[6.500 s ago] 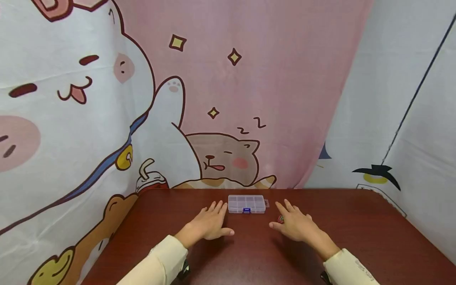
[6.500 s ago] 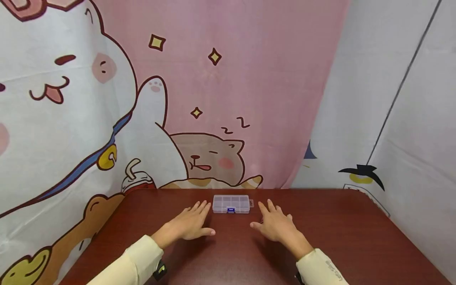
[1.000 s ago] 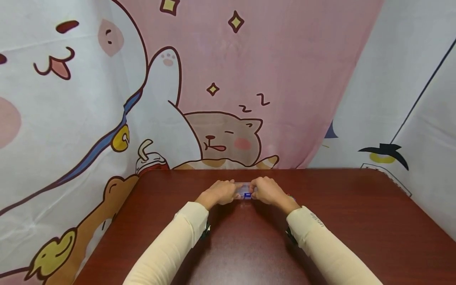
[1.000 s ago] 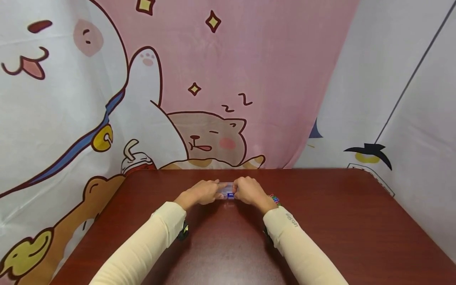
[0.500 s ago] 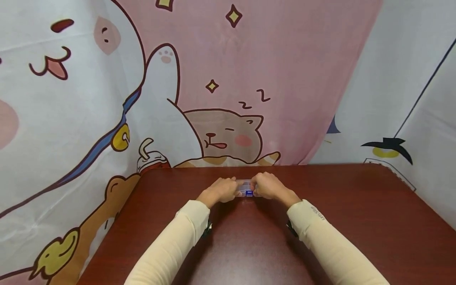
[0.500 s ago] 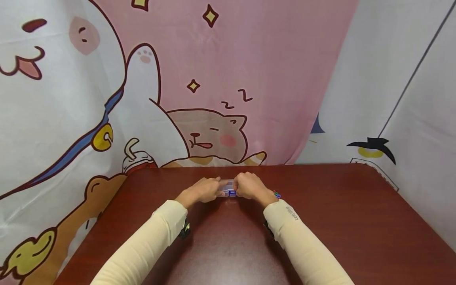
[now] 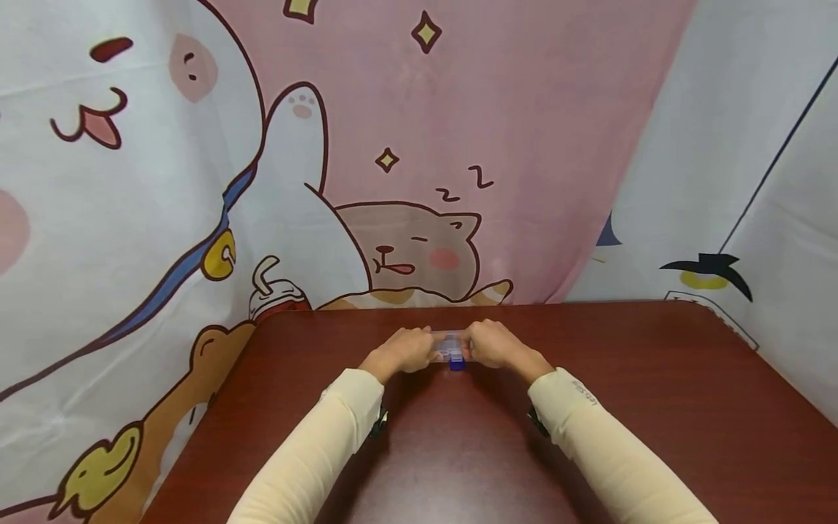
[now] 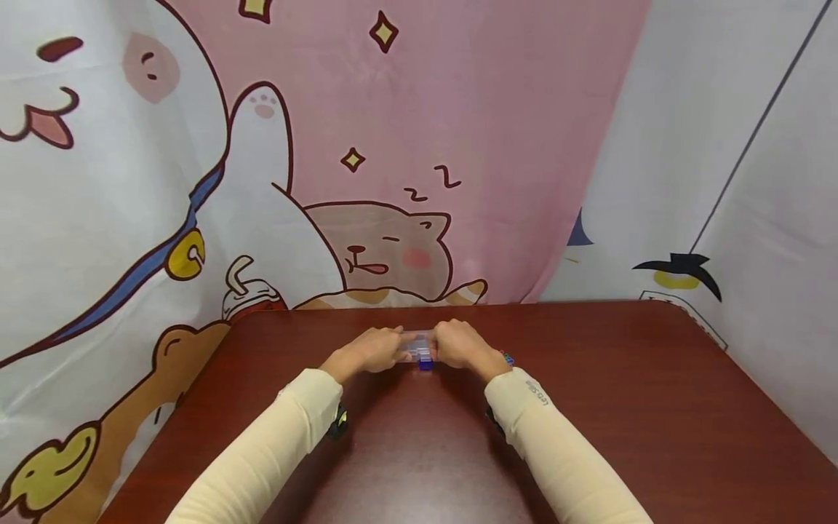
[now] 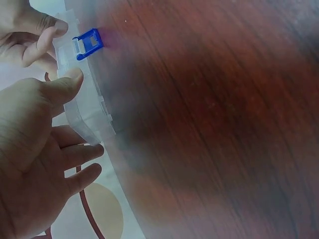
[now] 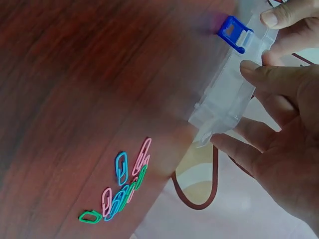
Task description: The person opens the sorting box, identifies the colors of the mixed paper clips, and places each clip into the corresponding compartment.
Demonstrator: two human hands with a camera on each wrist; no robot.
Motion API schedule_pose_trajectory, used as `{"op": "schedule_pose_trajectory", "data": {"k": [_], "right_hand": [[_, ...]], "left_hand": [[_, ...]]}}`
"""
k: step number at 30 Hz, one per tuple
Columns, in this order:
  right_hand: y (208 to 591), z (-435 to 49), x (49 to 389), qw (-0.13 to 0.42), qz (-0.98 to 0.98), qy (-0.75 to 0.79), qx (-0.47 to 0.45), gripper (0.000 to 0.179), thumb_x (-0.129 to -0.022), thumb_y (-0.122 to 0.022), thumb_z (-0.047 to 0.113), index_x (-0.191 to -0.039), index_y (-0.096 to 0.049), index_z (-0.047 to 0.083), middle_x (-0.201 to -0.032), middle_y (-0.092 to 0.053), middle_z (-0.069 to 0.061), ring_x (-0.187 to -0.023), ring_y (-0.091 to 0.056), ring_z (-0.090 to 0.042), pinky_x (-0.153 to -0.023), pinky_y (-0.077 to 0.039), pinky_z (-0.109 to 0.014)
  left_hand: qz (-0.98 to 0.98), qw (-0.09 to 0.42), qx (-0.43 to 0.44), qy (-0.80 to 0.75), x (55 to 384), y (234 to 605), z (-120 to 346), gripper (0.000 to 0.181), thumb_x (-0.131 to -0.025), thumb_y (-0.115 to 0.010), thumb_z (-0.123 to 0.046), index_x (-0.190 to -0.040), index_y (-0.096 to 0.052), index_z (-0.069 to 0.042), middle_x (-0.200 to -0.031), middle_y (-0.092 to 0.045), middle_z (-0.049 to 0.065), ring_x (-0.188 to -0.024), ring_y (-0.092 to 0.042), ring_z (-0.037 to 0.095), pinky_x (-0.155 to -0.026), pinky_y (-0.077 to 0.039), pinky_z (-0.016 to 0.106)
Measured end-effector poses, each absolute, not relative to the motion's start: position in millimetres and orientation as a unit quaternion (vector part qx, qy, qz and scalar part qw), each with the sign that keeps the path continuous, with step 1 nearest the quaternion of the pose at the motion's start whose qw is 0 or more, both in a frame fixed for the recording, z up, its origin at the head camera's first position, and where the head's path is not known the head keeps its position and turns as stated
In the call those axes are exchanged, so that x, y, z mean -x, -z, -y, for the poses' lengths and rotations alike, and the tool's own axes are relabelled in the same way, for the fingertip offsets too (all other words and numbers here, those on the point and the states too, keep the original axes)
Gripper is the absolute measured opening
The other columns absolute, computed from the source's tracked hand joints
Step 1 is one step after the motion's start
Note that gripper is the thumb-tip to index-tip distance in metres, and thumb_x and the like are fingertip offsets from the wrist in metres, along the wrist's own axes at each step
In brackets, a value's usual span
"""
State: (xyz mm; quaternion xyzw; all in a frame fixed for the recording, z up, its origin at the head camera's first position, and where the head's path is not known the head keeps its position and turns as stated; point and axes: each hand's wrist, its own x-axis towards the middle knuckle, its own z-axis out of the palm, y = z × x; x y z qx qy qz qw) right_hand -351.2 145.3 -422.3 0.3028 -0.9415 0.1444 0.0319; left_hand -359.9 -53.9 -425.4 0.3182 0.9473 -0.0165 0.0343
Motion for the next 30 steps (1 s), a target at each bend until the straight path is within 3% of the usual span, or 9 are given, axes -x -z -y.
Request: {"op": "schedule_pose_trajectory", "data": {"k": [5,9,11,14,21,27,30], "right_hand": [[424.8,-146.4,349.2,0.038,0.945,-0.148,-0.289,0.014,-0.077,-0.075,0.005,-0.083,-0.068,0.016,-0.076,-0.065,0.003,-0.064,-0.054,-0.015,-0.063,-0.046,-0.036],[426.0,-146.4,348.5,0.046,0.952,-0.128,-0.275,0.035,-0.076,-0.077,0.009,-0.110,-0.072,0.012,-0.101,-0.072,-0.007,-0.077,-0.064,-0.023,-0.072,-0.052,-0.043],[426.4,-147.0,348.9,0.047,0.954,-0.113,-0.274,0.040,-0.076,-0.079,0.014,-0.116,-0.072,0.011,-0.111,-0.071,-0.010,-0.083,-0.067,-0.025,-0.075,-0.053,-0.045],[426.5,-148.0,349.4,0.046,0.955,-0.095,-0.276,0.039,-0.077,-0.080,0.020,-0.114,-0.073,0.011,-0.115,-0.071,-0.009,-0.082,-0.067,-0.023,-0.074,-0.053,-0.044],[425.7,-147.7,348.9,0.043,0.958,-0.092,-0.269,0.031,-0.075,-0.081,0.018,-0.105,-0.076,0.013,-0.094,-0.074,-0.005,-0.069,-0.061,-0.016,-0.067,-0.052,-0.040],[426.0,-146.4,347.7,0.041,0.961,-0.095,-0.258,0.033,-0.075,-0.081,0.017,-0.108,-0.076,0.012,-0.100,-0.074,-0.006,-0.080,-0.066,-0.021,-0.072,-0.053,-0.042],[427.8,-147.7,348.0,0.042,0.957,-0.106,-0.266,0.033,-0.075,-0.080,0.014,-0.108,-0.075,0.010,-0.107,-0.073,-0.007,-0.089,-0.066,-0.024,-0.079,-0.053,-0.042]], "left_hand": [[-0.946,0.020,-0.323,0.028,358.5,428.6,53.5,0.049,-0.097,-0.059,-0.039,-0.142,-0.051,-0.023,-0.125,-0.063,0.013,-0.098,-0.065,0.022,-0.085,-0.053,0.038],[-0.946,0.012,-0.322,0.034,359.0,427.4,53.8,0.050,-0.093,-0.063,-0.042,-0.140,-0.054,-0.025,-0.105,-0.065,0.008,-0.084,-0.062,0.019,-0.076,-0.053,0.035],[-0.947,0.012,-0.320,0.038,359.6,426.8,53.5,0.051,-0.091,-0.065,-0.043,-0.139,-0.055,-0.025,-0.101,-0.065,0.006,-0.082,-0.062,0.019,-0.074,-0.053,0.035],[-0.947,0.011,-0.318,0.040,360.0,426.6,53.1,0.052,-0.090,-0.068,-0.043,-0.138,-0.057,-0.026,-0.100,-0.065,0.006,-0.082,-0.062,0.019,-0.074,-0.053,0.035],[-0.945,-0.008,-0.322,0.052,359.6,430.0,53.0,0.054,-0.089,-0.068,-0.045,-0.138,-0.056,-0.027,-0.104,-0.066,0.006,-0.082,-0.063,0.019,-0.073,-0.053,0.034],[-0.944,-0.033,-0.323,0.055,358.9,432.4,53.7,0.055,-0.087,-0.070,-0.046,-0.138,-0.057,-0.028,-0.114,-0.067,0.008,-0.084,-0.066,0.021,-0.073,-0.055,0.034],[-0.942,-0.044,-0.326,0.064,358.5,434.2,53.8,0.054,-0.087,-0.070,-0.047,-0.137,-0.058,-0.028,-0.111,-0.068,0.007,-0.085,-0.067,0.021,-0.073,-0.055,0.035]]}}
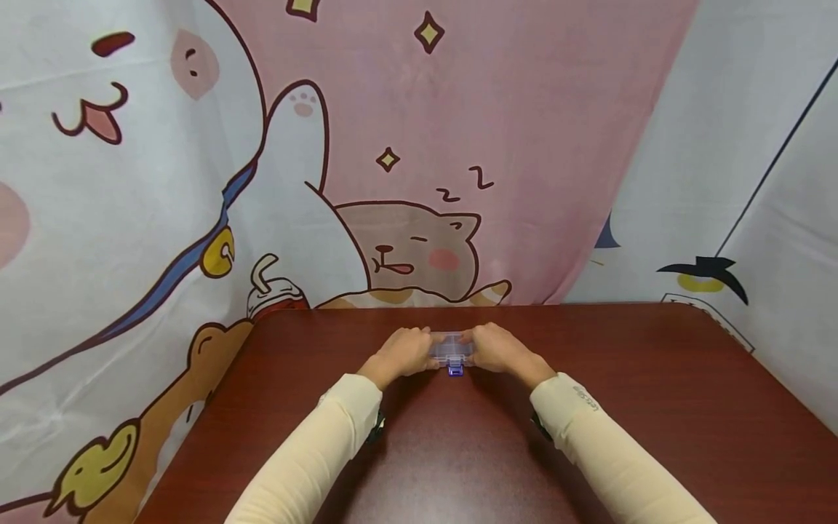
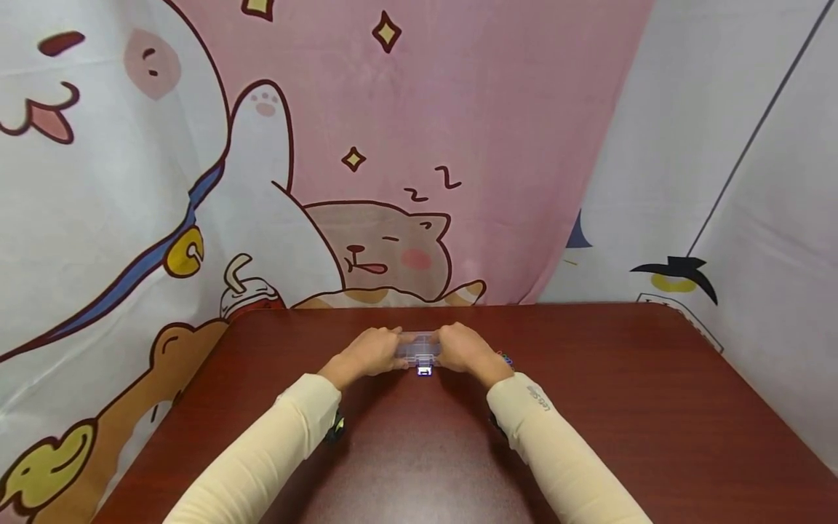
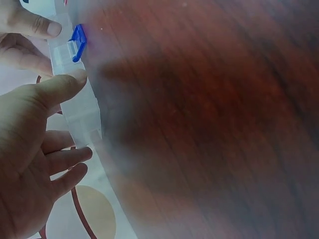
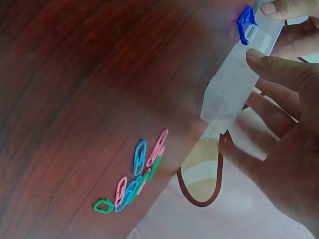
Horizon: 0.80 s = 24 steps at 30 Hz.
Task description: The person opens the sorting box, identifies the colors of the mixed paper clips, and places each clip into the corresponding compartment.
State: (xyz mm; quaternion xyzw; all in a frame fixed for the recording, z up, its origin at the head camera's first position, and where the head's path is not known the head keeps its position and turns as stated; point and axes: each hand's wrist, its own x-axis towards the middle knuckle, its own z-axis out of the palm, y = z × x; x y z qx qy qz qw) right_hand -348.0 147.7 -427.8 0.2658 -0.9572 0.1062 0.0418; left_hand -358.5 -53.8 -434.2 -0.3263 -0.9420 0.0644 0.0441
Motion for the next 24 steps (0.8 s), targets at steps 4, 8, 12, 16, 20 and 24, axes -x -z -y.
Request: {"op": "schedule_pose_trajectory", "data": {"k": [4,8,12,16,20,24], "right_hand": [[431,-151,349,0.039,0.950,-0.132,-0.282,0.034,-0.076,-0.078,0.011,-0.110,-0.074,0.007,-0.116,-0.070,-0.009,-0.099,-0.066,-0.025,-0.086,-0.052,-0.042],[431,-155,350,0.034,0.949,-0.129,-0.285,0.036,-0.078,-0.078,0.015,-0.113,-0.073,0.007,-0.127,-0.064,-0.016,-0.110,-0.063,-0.033,-0.094,-0.048,-0.048],[431,-158,351,0.023,0.953,-0.125,-0.276,0.041,-0.078,-0.079,0.022,-0.117,-0.071,0.010,-0.123,-0.065,-0.018,-0.104,-0.064,-0.033,-0.092,-0.048,-0.050],[429,-159,352,0.007,0.955,-0.124,-0.270,0.049,-0.080,-0.079,0.025,-0.125,-0.067,0.011,-0.115,-0.069,-0.012,-0.090,-0.064,-0.024,-0.083,-0.051,-0.045],[428,-160,353,-0.008,0.957,-0.110,-0.268,0.049,-0.084,-0.076,0.028,-0.128,-0.065,0.012,-0.131,-0.062,-0.016,-0.103,-0.064,-0.029,-0.092,-0.050,-0.048],[427,-160,354,-0.022,0.957,-0.106,-0.269,0.049,-0.085,-0.075,0.029,-0.130,-0.065,0.012,-0.139,-0.054,-0.019,-0.111,-0.062,-0.033,-0.096,-0.047,-0.050]], "left_hand": [[0.940,0.053,0.331,-0.071,358,435,54,0.052,-0.087,-0.070,-0.046,-0.134,-0.060,-0.028,-0.107,-0.068,0.005,-0.087,-0.067,0.020,-0.075,-0.055,0.036],[0.941,0.051,0.327,-0.064,357,435,53,0.053,-0.086,-0.071,-0.044,-0.135,-0.060,-0.028,-0.109,-0.068,0.005,-0.090,-0.066,0.018,-0.077,-0.055,0.035],[0.949,0.034,0.311,-0.033,355,437,52,0.056,-0.087,-0.072,-0.042,-0.139,-0.056,-0.027,-0.116,-0.063,0.007,-0.092,-0.062,0.017,-0.080,-0.054,0.033],[0.957,0.010,0.290,0.014,354,439,54,0.057,-0.089,-0.070,-0.040,-0.142,-0.052,-0.027,-0.132,-0.054,0.015,-0.103,-0.061,0.022,-0.086,-0.053,0.035],[0.960,-0.001,0.277,0.038,353,440,58,0.057,-0.091,-0.066,-0.042,-0.144,-0.049,-0.029,-0.144,-0.046,0.023,-0.114,-0.060,0.029,-0.091,-0.052,0.041],[0.959,0.008,0.281,0.041,352,443,61,0.058,-0.092,-0.065,-0.044,-0.145,-0.047,-0.029,-0.130,-0.059,0.014,-0.105,-0.061,0.023,-0.089,-0.053,0.038]]}}
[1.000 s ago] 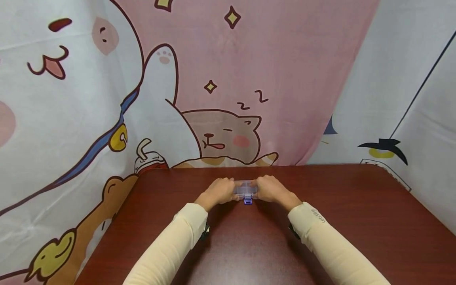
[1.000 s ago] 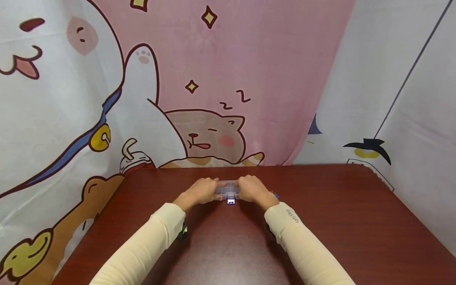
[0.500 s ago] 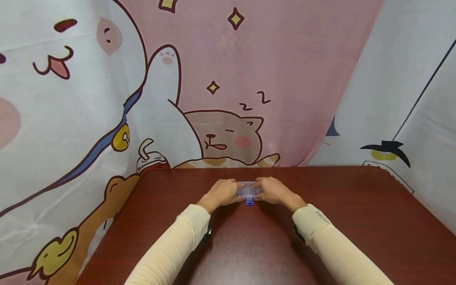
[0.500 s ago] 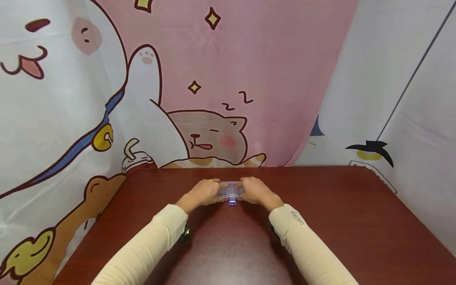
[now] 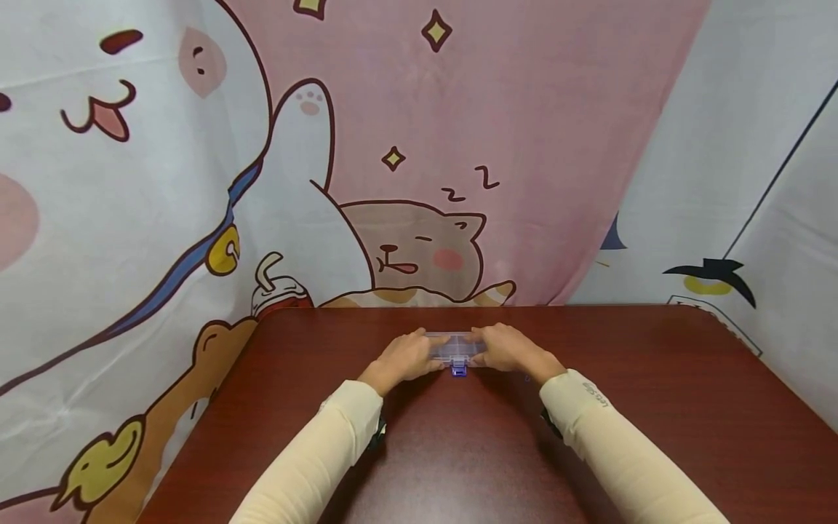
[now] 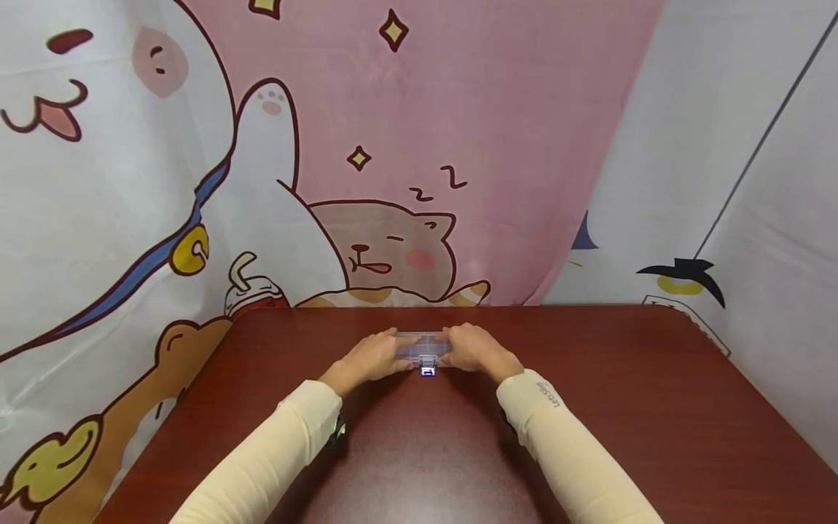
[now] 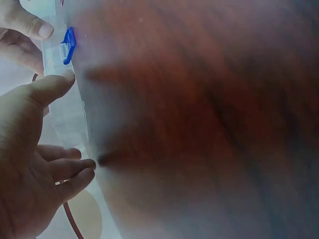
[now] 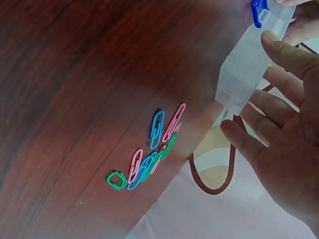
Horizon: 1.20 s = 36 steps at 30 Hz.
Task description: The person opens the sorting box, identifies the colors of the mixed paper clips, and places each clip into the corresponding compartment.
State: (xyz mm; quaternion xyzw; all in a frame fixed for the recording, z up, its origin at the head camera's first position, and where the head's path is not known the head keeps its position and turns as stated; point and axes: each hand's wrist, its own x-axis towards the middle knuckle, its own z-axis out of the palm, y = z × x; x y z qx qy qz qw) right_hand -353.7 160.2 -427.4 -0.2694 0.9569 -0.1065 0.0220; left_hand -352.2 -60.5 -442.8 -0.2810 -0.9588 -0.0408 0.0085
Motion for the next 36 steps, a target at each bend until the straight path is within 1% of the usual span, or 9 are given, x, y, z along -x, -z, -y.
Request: {"op": "schedule_pose_trajectory", "data": {"k": [6,9,13,17,22,25,29,32,36], "right_hand": [[425,-160,353,0.026,-0.956,0.108,0.271,0.050,-0.085,-0.076,0.030,-0.130,-0.064,0.012,-0.140,-0.053,-0.019,-0.114,-0.061,-0.034,-0.097,-0.047,-0.050],[425,-160,352,0.028,-0.956,0.106,0.273,0.051,-0.085,-0.076,0.031,-0.130,-0.064,0.012,-0.140,-0.053,-0.019,-0.115,-0.061,-0.035,-0.097,-0.047,-0.050],[426,-161,353,0.025,-0.957,0.096,0.274,0.051,-0.085,-0.075,0.032,-0.130,-0.064,0.013,-0.140,-0.054,-0.018,-0.113,-0.061,-0.035,-0.095,-0.048,-0.052],[426,-162,355,0.030,-0.957,0.095,0.274,0.052,-0.086,-0.074,0.034,-0.132,-0.063,0.015,-0.141,-0.054,-0.016,-0.111,-0.062,-0.033,-0.094,-0.048,-0.052],[424,-163,356,0.046,-0.957,0.105,0.268,0.052,-0.087,-0.073,0.035,-0.134,-0.061,0.016,-0.141,-0.053,-0.014,-0.115,-0.060,-0.032,-0.097,-0.046,-0.052],[423,-164,356,0.052,-0.957,0.106,0.265,0.054,-0.088,-0.072,0.037,-0.136,-0.059,0.016,-0.142,-0.053,-0.013,-0.119,-0.058,-0.033,-0.099,-0.044,-0.052],[424,-164,358,0.054,-0.956,0.103,0.270,0.054,-0.088,-0.071,0.038,-0.136,-0.059,0.016,-0.142,-0.054,-0.012,-0.122,-0.056,-0.034,-0.101,-0.043,-0.052],[424,-164,359,0.055,-0.956,0.100,0.271,0.053,-0.088,-0.071,0.037,-0.136,-0.059,0.017,-0.142,-0.054,-0.011,-0.122,-0.056,-0.034,-0.102,-0.042,-0.052],[422,-164,359,0.059,-0.956,0.097,0.269,0.053,-0.088,-0.071,0.036,-0.136,-0.059,0.017,-0.142,-0.054,-0.011,-0.121,-0.057,-0.033,-0.101,-0.043,-0.053]], "left_hand": [[0.958,0.025,0.280,0.058,354,447,61,0.062,-0.089,-0.069,-0.044,-0.144,-0.048,-0.026,-0.123,-0.062,0.009,-0.098,-0.060,0.019,-0.086,-0.053,0.036],[0.960,0.028,0.269,0.068,354,449,60,0.068,-0.086,-0.072,-0.044,-0.141,-0.046,-0.014,-0.119,-0.063,0.011,-0.093,-0.062,0.020,-0.083,-0.053,0.036],[0.966,0.026,0.246,0.082,356,451,59,0.086,-0.083,-0.075,-0.045,-0.144,-0.034,-0.002,-0.121,-0.062,0.015,-0.093,-0.065,0.022,-0.085,-0.053,0.036],[0.969,0.014,0.218,0.114,357,452,59,0.103,-0.080,-0.077,-0.047,-0.151,-0.019,0.000,-0.125,-0.061,0.018,-0.097,-0.065,0.025,-0.089,-0.052,0.037],[0.973,0.004,0.180,0.144,357,456,62,0.116,-0.078,-0.077,-0.051,-0.152,-0.009,0.004,-0.130,-0.056,0.025,-0.102,-0.064,0.032,-0.093,-0.050,0.042],[0.976,-0.009,0.158,0.148,356,459,63,0.119,-0.078,-0.074,-0.058,-0.152,-0.008,0.007,-0.140,-0.048,0.028,-0.119,-0.056,0.039,-0.102,-0.045,0.045],[0.982,-0.021,0.148,0.117,356,464,66,0.114,-0.079,-0.065,-0.068,-0.149,-0.020,0.009,-0.148,-0.037,0.029,-0.137,-0.036,0.043,-0.111,-0.034,0.048],[0.984,-0.036,0.150,0.093,357,464,67,0.109,-0.081,-0.058,-0.072,-0.149,-0.026,0.007,-0.153,-0.030,0.027,-0.143,-0.026,0.042,-0.115,-0.027,0.049],[0.982,-0.057,0.152,0.100,357,462,66,0.106,-0.083,-0.056,-0.072,-0.152,-0.023,0.002,-0.156,-0.023,0.027,-0.145,-0.019,0.042,-0.117,-0.021,0.050]]}}
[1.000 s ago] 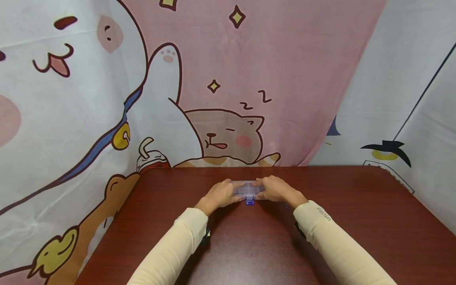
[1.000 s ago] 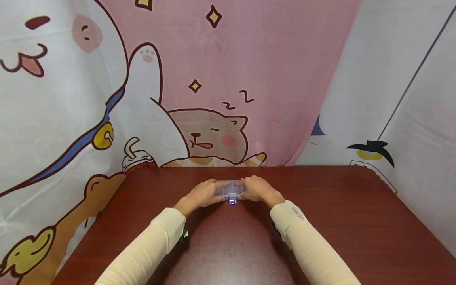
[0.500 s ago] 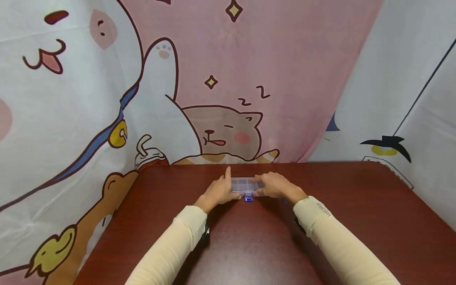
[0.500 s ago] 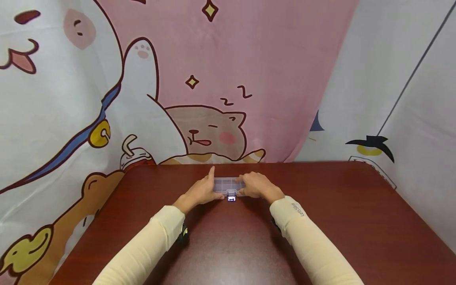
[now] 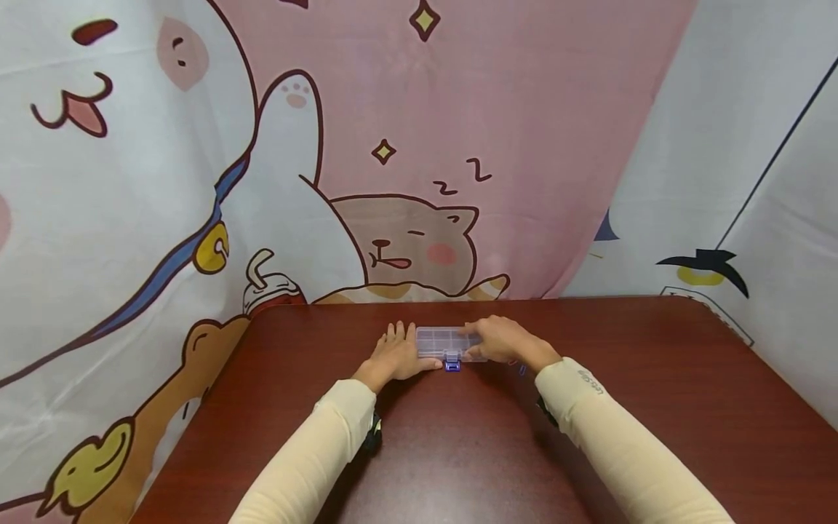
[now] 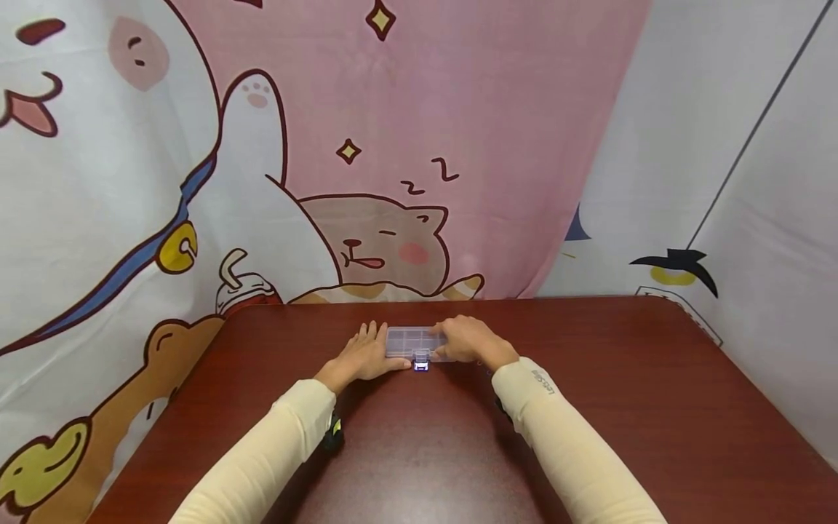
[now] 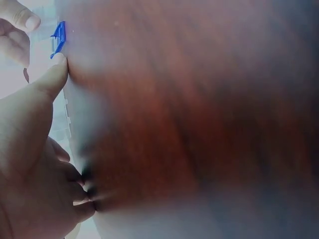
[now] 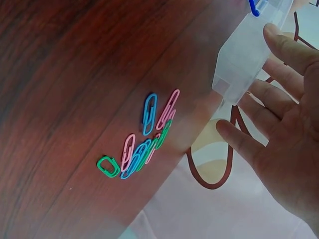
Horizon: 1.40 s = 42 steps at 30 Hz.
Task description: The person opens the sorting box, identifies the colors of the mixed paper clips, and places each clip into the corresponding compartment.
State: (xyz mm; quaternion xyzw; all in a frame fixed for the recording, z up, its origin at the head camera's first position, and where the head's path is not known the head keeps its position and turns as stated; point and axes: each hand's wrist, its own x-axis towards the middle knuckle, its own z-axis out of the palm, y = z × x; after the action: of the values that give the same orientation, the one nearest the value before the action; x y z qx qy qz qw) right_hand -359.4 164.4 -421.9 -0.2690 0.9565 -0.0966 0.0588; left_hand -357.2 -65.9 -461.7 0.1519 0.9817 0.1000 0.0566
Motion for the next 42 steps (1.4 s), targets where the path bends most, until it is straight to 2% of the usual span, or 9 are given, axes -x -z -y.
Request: {"op": "schedule_pose_trajectory", "data": {"k": [4,9,12,17,21,25,35,39,42], "right_hand": [[419,-165,360,0.062,-0.955,0.099,0.274,0.053,-0.089,-0.070,0.036,-0.137,-0.059,0.018,-0.139,-0.057,-0.011,-0.115,-0.060,-0.030,-0.099,-0.045,-0.052],[419,-167,362,0.077,-0.948,0.118,0.285,0.049,-0.091,-0.068,0.035,-0.135,-0.059,0.017,-0.123,-0.066,-0.008,-0.091,-0.060,-0.020,-0.088,-0.049,-0.046],[419,-170,363,0.085,-0.944,0.134,0.291,0.046,-0.092,-0.066,0.033,-0.134,-0.060,0.017,-0.116,-0.067,-0.005,-0.083,-0.056,-0.016,-0.083,-0.049,-0.042],[418,-172,365,0.088,-0.939,0.145,0.301,0.043,-0.094,-0.064,0.031,-0.134,-0.060,0.016,-0.119,-0.066,-0.005,-0.088,-0.057,-0.017,-0.087,-0.048,-0.043],[416,-174,365,0.092,-0.937,0.147,0.303,0.045,-0.094,-0.064,0.030,-0.136,-0.059,0.014,-0.128,-0.063,-0.009,-0.098,-0.059,-0.019,-0.096,-0.047,-0.047],[415,-174,365,0.095,-0.936,0.150,0.304,0.045,-0.094,-0.064,0.030,-0.136,-0.058,0.013,-0.130,-0.062,-0.010,-0.102,-0.059,-0.020,-0.098,-0.045,-0.049],[415,-176,370,0.123,-0.928,0.210,0.282,0.039,-0.099,-0.054,0.029,-0.135,-0.059,0.013,-0.121,-0.065,-0.006,-0.103,-0.059,-0.020,-0.099,-0.043,-0.047],[420,-180,376,0.142,-0.913,0.298,0.240,0.040,-0.102,-0.049,0.034,-0.133,-0.059,0.012,-0.118,-0.064,-0.005,-0.105,-0.058,-0.022,-0.098,-0.044,-0.047],[422,-182,379,0.144,-0.899,0.355,0.212,0.046,-0.103,-0.044,0.040,-0.134,-0.057,0.008,-0.122,-0.063,-0.010,-0.111,-0.057,-0.027,-0.099,-0.043,-0.048]], "left_hand": [[-0.982,0.066,-0.145,-0.103,356,460,67,0.106,-0.084,-0.053,-0.073,-0.155,-0.017,-0.003,-0.158,-0.019,0.025,-0.147,-0.015,0.041,-0.118,-0.017,0.050],[-0.984,0.070,-0.140,-0.088,355,464,67,0.104,-0.085,-0.047,-0.076,-0.156,-0.015,-0.006,-0.159,-0.017,0.023,-0.147,-0.014,0.040,-0.118,-0.015,0.051],[-0.985,0.073,-0.138,-0.080,355,465,67,0.103,-0.086,-0.045,-0.075,-0.156,-0.013,-0.007,-0.160,-0.016,0.022,-0.148,-0.014,0.039,-0.118,-0.014,0.050],[-0.984,0.093,-0.134,-0.069,355,461,66,0.105,-0.086,-0.042,-0.077,-0.157,-0.010,-0.007,-0.161,-0.012,0.021,-0.149,-0.010,0.037,-0.119,-0.012,0.048],[-0.980,0.117,-0.135,-0.087,358,461,67,0.109,-0.083,-0.035,-0.083,-0.157,-0.008,-0.007,-0.162,-0.007,0.021,-0.149,-0.005,0.039,-0.119,-0.008,0.051],[-0.979,0.122,-0.135,-0.094,359,461,68,0.105,-0.085,-0.027,-0.082,-0.157,-0.007,-0.008,-0.162,-0.006,0.020,-0.149,-0.003,0.038,-0.119,-0.006,0.051],[-0.983,0.105,-0.133,-0.066,353,460,68,0.103,-0.087,-0.029,-0.081,-0.157,-0.008,-0.009,-0.162,-0.008,0.018,-0.149,-0.007,0.036,-0.119,-0.009,0.050],[-0.984,0.099,-0.133,-0.065,353,462,68,0.103,-0.087,-0.031,-0.080,-0.157,-0.008,-0.009,-0.162,-0.010,0.019,-0.149,-0.009,0.037,-0.119,-0.010,0.049],[-0.985,0.097,-0.132,-0.063,353,465,67,0.103,-0.086,-0.031,-0.080,-0.157,-0.008,-0.009,-0.162,-0.011,0.019,-0.149,-0.009,0.037,-0.119,-0.010,0.049]]}}
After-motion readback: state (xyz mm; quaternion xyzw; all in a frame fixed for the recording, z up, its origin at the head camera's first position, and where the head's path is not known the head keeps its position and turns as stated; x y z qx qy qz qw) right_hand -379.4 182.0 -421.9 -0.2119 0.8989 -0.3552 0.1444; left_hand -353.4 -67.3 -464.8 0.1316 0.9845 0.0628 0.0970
